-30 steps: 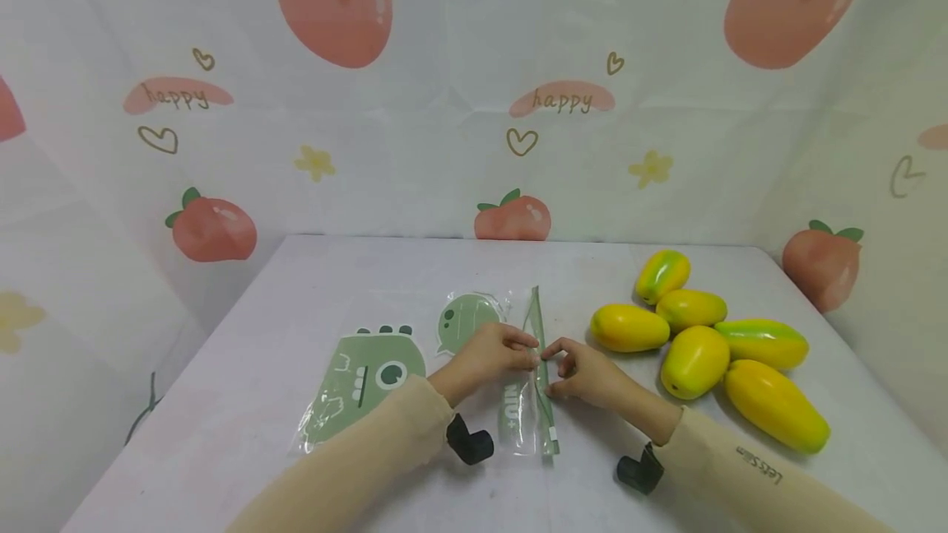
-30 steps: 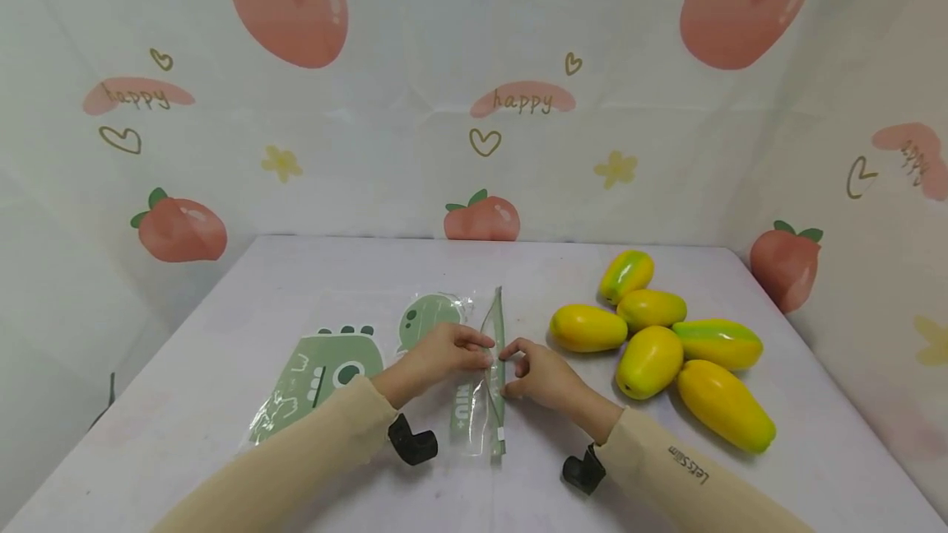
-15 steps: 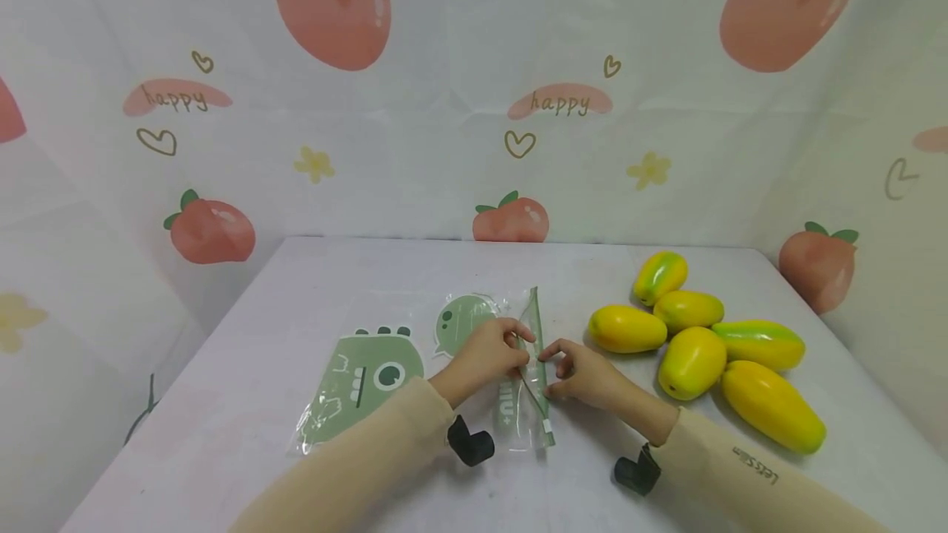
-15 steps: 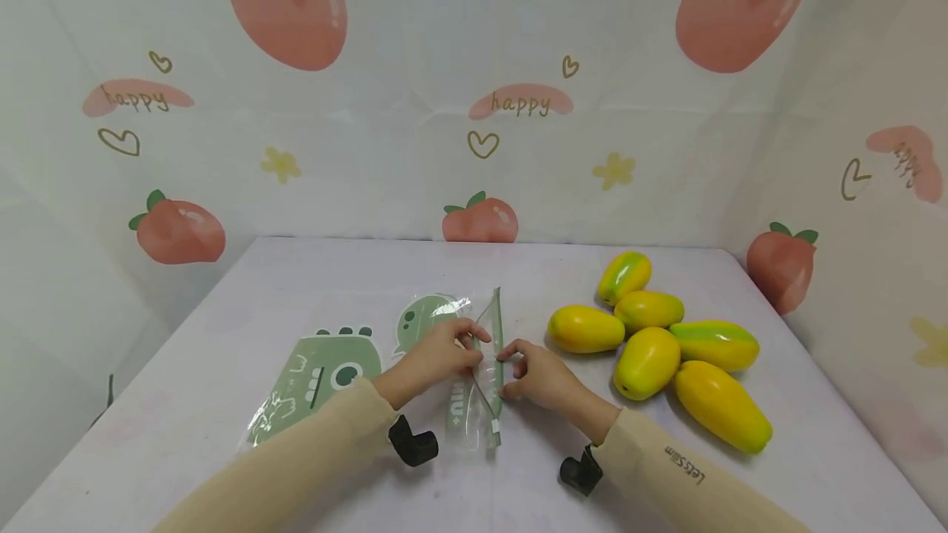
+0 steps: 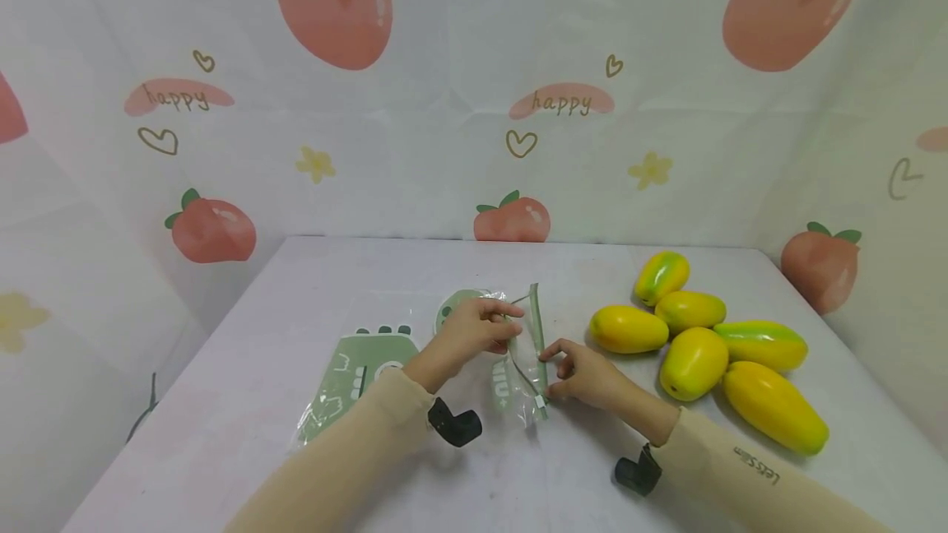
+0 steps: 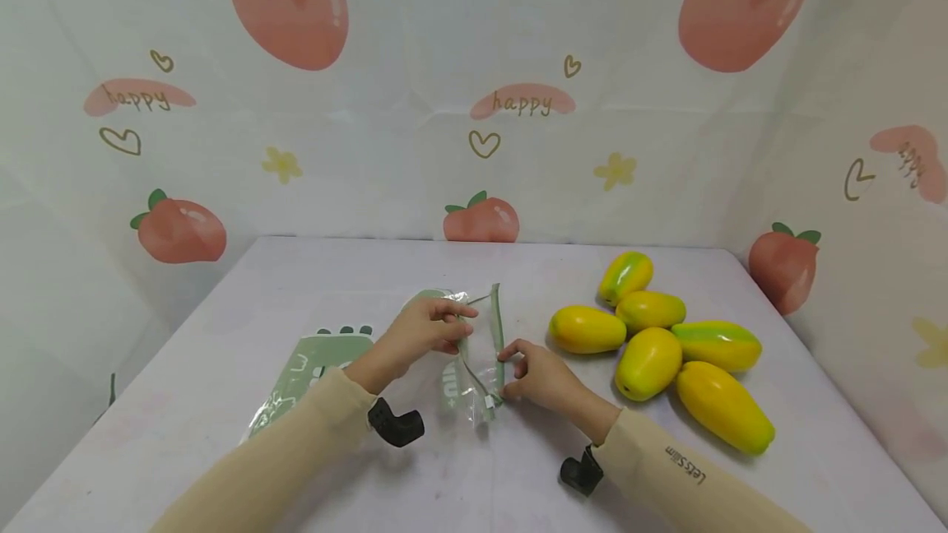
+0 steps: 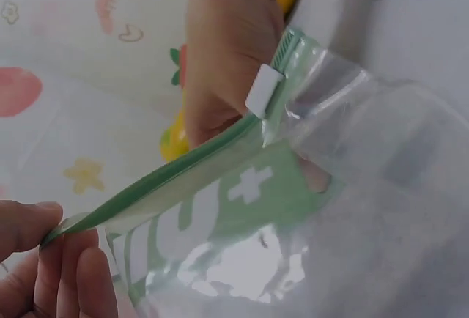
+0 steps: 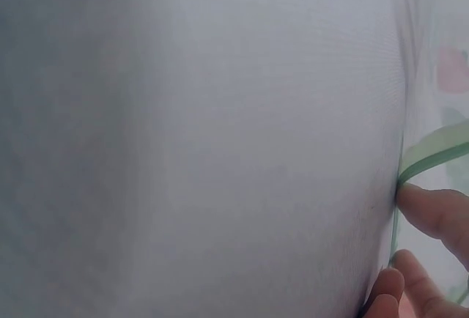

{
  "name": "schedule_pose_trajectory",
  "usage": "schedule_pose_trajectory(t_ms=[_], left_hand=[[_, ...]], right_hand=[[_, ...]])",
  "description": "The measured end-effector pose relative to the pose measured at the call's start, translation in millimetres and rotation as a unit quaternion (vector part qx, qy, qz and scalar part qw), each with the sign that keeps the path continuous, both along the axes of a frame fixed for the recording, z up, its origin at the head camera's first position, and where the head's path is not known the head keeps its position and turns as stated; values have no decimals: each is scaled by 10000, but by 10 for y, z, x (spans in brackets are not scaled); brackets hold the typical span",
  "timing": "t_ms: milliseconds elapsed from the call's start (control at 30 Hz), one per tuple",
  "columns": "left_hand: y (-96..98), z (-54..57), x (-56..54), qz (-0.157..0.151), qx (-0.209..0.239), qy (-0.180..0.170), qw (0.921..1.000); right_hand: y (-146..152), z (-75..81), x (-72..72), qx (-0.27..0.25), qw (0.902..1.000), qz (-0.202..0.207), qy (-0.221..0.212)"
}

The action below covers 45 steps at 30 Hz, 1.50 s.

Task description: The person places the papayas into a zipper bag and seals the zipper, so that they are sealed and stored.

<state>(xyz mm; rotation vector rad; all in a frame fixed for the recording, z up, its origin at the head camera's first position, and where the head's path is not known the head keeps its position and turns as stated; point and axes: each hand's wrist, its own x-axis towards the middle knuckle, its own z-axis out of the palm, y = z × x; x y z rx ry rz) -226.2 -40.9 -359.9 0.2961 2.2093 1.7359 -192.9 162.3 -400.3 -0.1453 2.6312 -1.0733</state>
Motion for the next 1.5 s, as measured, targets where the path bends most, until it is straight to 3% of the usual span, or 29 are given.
schedule_pose_trajectory(t_ms=[367, 600, 733, 833, 1033, 1233, 1500], left_hand=[[-119, 174, 38, -127, 372, 281, 9988], [-138, 224, 73, -305, 515, 251, 9979], [-134, 224, 75, -561, 465, 241, 9970], [-124, 171, 51, -690, 277, 152, 9971], [-54, -25, 3, -351, 67, -190, 9992], [58, -192, 19, -248, 111, -188, 9995], [154, -281, 49, -131, 14, -271, 9995]], right_hand=[[-8, -6, -11, -41, 10000, -55, -59], [-17, 10, -4, -39, 9999, -80, -60], [-20, 17, -1, -30, 10000, -62, -49], [-17, 13, -1, 14, 10000, -56, -15], [-9, -8, -8, 11, 10000, -48, 46], [-8, -26, -14, -7, 10000, -55, 54], [4, -33, -14, -35, 10000, -31, 88]])
